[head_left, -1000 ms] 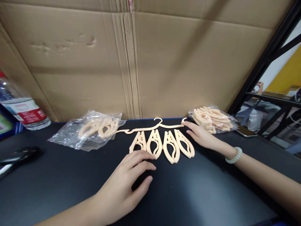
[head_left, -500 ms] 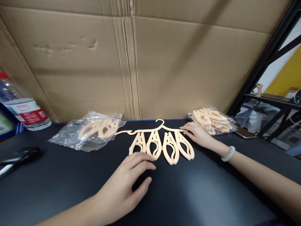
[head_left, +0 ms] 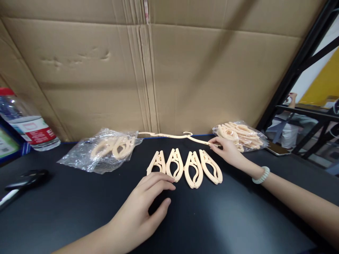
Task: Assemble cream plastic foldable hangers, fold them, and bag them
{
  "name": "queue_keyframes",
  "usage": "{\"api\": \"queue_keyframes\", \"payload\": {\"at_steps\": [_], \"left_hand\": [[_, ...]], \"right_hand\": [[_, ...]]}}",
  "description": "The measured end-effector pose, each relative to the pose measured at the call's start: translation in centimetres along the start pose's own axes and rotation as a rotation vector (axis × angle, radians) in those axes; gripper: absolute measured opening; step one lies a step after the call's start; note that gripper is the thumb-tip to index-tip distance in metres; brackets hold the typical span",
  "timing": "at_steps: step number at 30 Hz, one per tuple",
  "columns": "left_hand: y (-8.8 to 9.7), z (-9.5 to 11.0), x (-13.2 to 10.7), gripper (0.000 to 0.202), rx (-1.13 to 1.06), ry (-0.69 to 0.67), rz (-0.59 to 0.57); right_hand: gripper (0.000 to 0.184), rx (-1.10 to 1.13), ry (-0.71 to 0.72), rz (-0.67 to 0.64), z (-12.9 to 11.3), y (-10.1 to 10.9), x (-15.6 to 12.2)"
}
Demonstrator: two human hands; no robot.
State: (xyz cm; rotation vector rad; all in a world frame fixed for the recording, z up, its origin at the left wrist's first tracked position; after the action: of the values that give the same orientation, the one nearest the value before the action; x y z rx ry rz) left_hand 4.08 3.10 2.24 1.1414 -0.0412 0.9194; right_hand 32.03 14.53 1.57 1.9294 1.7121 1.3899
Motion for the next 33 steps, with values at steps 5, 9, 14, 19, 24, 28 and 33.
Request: {"api": "queue_keyframes", "payload": {"at_steps": [5,9,14,19,24,28,33], "left_hand": [[0.7,-1.3,-0.1,0.025,-0.044,0.125,0.085],[1.3,-3.3,-0.6,0.031,-0.178,0.302,0.238],[1.7,-5.5,-1.1,0.053,-0.435,0.454,0.497],[2.2,-6.1,-1.6,0.064,-0.494,0.566,0.61],[2.6,-5.5,-1.5,0.062,-0.49,0.515,0.643],[2.4,-5.1,-1.3,0.07,-0.516,0.48,0.61],[2.3,-4.7,-1.2,0.062,-0.48,0.409,0.565]], "right_hand": [[0.02,0.053,0.008,0.009,-1.5,0.4,-0.4],[0.014,0.006,0.077,0.064,-3.2,1.5,-0.7],[0.009,-0.18,0.258,0.209,-5.3,3.5,-1.3],[0.006,-0.239,0.323,0.256,-6.3,4.4,-1.8],[0.006,-0.235,0.379,0.25,-7.3,4.6,-2.2],[0.007,-0.188,0.41,0.163,-8.4,3.6,-2.7],[0.007,-0.209,0.467,0.084,-9.4,2.4,-3.5]]}}
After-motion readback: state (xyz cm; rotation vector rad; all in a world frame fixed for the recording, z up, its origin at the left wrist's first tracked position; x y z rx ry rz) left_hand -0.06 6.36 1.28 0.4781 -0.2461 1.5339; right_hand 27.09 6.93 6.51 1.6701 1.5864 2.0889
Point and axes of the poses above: each hand's wrist, its own x-axis towards the middle knuckle, its own y-axis out of the back of the hand, z = x × y, the point moved 7 cm from there along x, towards the middle knuckle, and after that the axes turned 7 degrees about -y, right-handed, at the moved point
